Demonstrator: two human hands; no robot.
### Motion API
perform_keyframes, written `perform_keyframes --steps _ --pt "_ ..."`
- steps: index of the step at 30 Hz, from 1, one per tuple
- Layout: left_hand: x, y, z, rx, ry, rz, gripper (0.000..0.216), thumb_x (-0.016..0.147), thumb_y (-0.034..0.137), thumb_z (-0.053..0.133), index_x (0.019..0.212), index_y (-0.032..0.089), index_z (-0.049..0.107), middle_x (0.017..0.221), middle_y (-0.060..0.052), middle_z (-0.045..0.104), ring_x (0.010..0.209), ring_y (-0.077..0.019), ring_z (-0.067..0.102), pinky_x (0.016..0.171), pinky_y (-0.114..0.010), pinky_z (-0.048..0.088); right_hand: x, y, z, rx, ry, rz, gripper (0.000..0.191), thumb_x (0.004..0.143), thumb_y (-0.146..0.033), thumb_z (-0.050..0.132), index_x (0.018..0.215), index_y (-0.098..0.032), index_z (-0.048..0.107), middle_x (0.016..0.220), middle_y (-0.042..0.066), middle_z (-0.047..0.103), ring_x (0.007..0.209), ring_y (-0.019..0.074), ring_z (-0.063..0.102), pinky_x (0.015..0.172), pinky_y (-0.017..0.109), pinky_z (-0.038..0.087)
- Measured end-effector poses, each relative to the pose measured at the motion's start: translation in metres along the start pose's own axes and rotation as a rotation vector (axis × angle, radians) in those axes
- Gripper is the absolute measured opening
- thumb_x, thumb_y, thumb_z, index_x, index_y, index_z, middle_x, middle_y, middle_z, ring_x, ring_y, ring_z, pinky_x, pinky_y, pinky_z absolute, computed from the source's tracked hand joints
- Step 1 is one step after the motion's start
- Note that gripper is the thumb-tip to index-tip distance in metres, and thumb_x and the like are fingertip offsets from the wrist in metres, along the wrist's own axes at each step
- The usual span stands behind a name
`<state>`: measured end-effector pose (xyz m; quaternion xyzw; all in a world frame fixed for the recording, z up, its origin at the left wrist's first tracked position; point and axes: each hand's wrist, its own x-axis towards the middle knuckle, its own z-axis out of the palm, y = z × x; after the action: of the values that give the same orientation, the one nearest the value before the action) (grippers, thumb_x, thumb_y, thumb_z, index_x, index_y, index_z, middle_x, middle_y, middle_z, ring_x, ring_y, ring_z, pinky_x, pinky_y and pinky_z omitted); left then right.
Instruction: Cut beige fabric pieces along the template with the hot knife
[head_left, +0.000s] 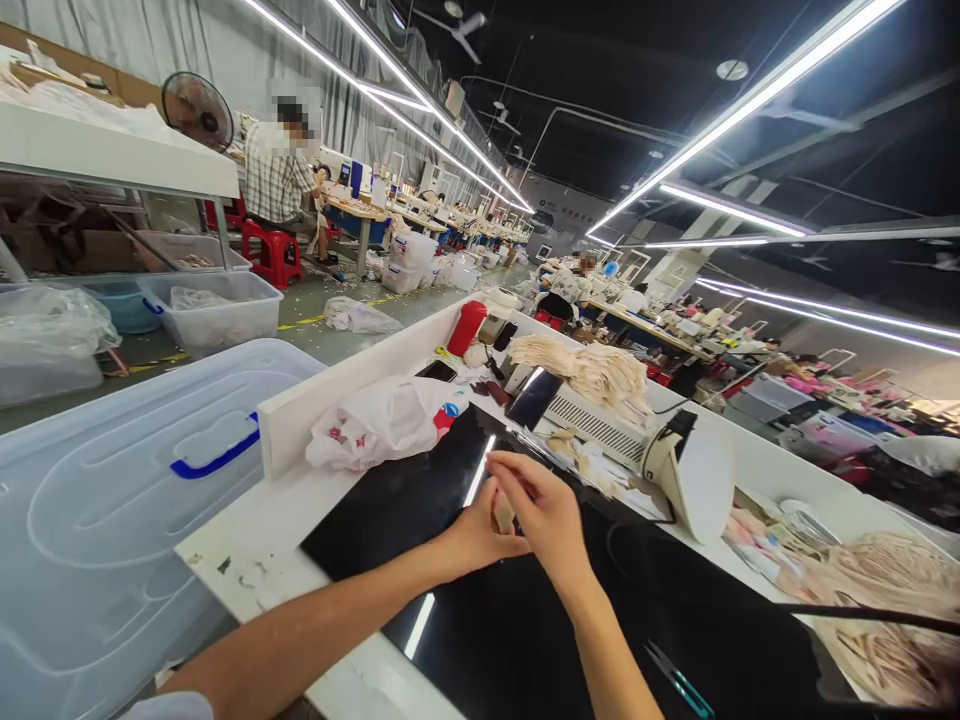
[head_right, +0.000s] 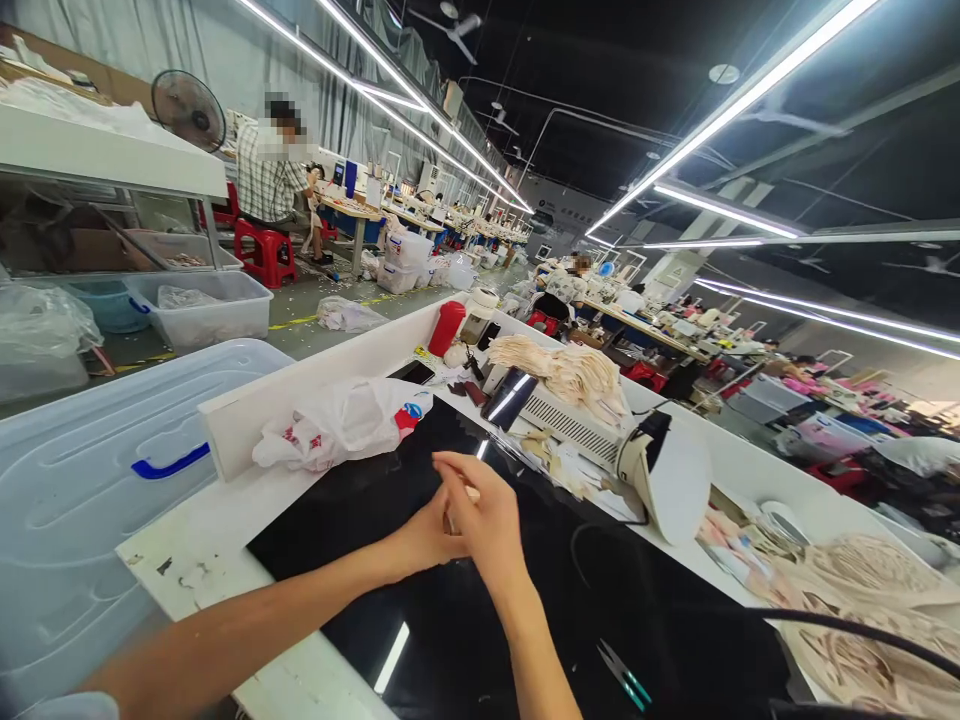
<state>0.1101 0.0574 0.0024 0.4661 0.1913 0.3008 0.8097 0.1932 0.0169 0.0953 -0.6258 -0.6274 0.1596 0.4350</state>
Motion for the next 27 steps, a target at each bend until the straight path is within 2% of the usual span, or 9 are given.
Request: perform_keyframes --steps 3,5,7,9,12,17,19,22,27 --pt "-0.004 0.002 -0.003 0.174 -0.048 0.022 0.115 0.064 0.014 0.089 0.159 0.023 0.025 0.091 0.002 0.063 0.078 -0.0147 0.059 0.071 -0.027 0.046 -0.042 0.024 -0.018 0.008 0.203 0.126 0.036 0.095 -0.050 0.058 0.108 -0.022 0.076 0.105 0.009 0.077 0.091 0.0238 0.073 0.080 0.036 0.060" --pt "-0.005 0.002 -0.006 0.308 -0.062 0.021 0.122 0.066 0.016 0.088 0.163 0.025 0.014 0.095 0.000 0.065 0.087 -0.0182 0.064 0.078 -0.030 0.049 -0.065 0.040 -0.016 0.048 0.281 0.231 0.040 0.086 -0.054 0.068 0.110 -0.022 0.074 0.111 0.011 0.075 0.093 0.0244 0.071 0.078 0.036 0.061" --pt "-0.005 0.002 -0.009 0.370 -0.079 0.023 0.124 0.068 0.019 0.088 0.164 0.027 0.010 0.104 -0.003 0.067 0.095 -0.0208 0.066 0.083 -0.033 0.050 -0.079 0.051 -0.007 0.090 0.288 0.292 0.049 0.081 -0.054 0.073 0.118 -0.022 0.070 0.124 0.013 0.070 0.099 0.0258 0.071 0.078 0.037 0.062" --pt "-0.005 0.000 -0.011 0.389 -0.106 0.022 0.127 0.069 0.020 0.087 0.166 0.026 0.004 0.112 -0.008 0.068 0.100 -0.0231 0.068 0.087 -0.035 0.051 -0.084 0.058 0.002 0.108 0.266 0.317 0.054 0.082 -0.052 0.072 0.126 -0.022 0.066 0.131 0.013 0.067 0.107 0.0270 0.070 0.081 0.038 0.062" --pt "-0.005 -0.003 -0.014 0.385 -0.148 0.039 0.130 0.072 0.017 0.084 0.167 0.025 -0.004 0.118 -0.012 0.069 0.104 -0.0243 0.069 0.091 -0.037 0.052 -0.082 0.061 0.008 0.093 0.263 0.321 0.053 0.082 -0.049 0.070 0.127 -0.022 0.065 0.124 0.012 0.071 0.110 0.0278 0.070 0.087 0.039 0.061" --pt "-0.009 -0.001 -0.011 0.399 -0.188 0.122 0.123 0.077 0.017 0.080 0.167 0.024 -0.004 0.135 -0.017 0.063 0.118 -0.0253 0.066 0.102 -0.038 0.048 -0.078 0.064 0.006 0.083 0.281 0.333 0.052 0.081 -0.049 0.071 0.124 -0.021 0.069 0.112 0.011 0.076 0.106 0.0292 0.071 0.097 0.045 0.056" --pt "-0.012 0.004 -0.010 0.365 -0.202 0.086 0.120 0.080 0.017 0.077 0.167 0.026 -0.006 0.134 -0.015 0.064 0.114 -0.0238 0.066 0.098 -0.036 0.050 -0.080 0.067 0.005 0.089 0.288 0.344 0.051 0.083 -0.050 0.071 0.124 -0.021 0.071 0.114 0.011 0.077 0.106 0.0301 0.072 0.099 0.047 0.055" --pt "-0.014 0.012 -0.009 0.337 -0.185 -0.008 0.121 0.080 0.015 0.074 0.166 0.029 -0.009 0.119 -0.009 0.070 0.095 -0.0186 0.068 0.084 -0.030 0.051 -0.083 0.072 0.005 0.128 0.303 0.364 0.051 0.087 -0.054 0.066 0.125 -0.021 0.072 0.119 0.012 0.077 0.109 0.0304 0.073 0.096 0.045 0.056" --pt "-0.015 0.014 -0.010 0.313 -0.153 -0.041 0.120 0.081 0.017 0.076 0.166 0.025 -0.008 0.100 -0.003 0.070 0.080 -0.0147 0.063 0.073 -0.024 0.046 -0.086 0.083 0.008 0.204 0.354 0.394 0.054 0.088 -0.058 0.063 0.125 -0.019 0.073 0.125 0.013 0.076 0.113 0.0313 0.072 0.095 0.043 0.058"
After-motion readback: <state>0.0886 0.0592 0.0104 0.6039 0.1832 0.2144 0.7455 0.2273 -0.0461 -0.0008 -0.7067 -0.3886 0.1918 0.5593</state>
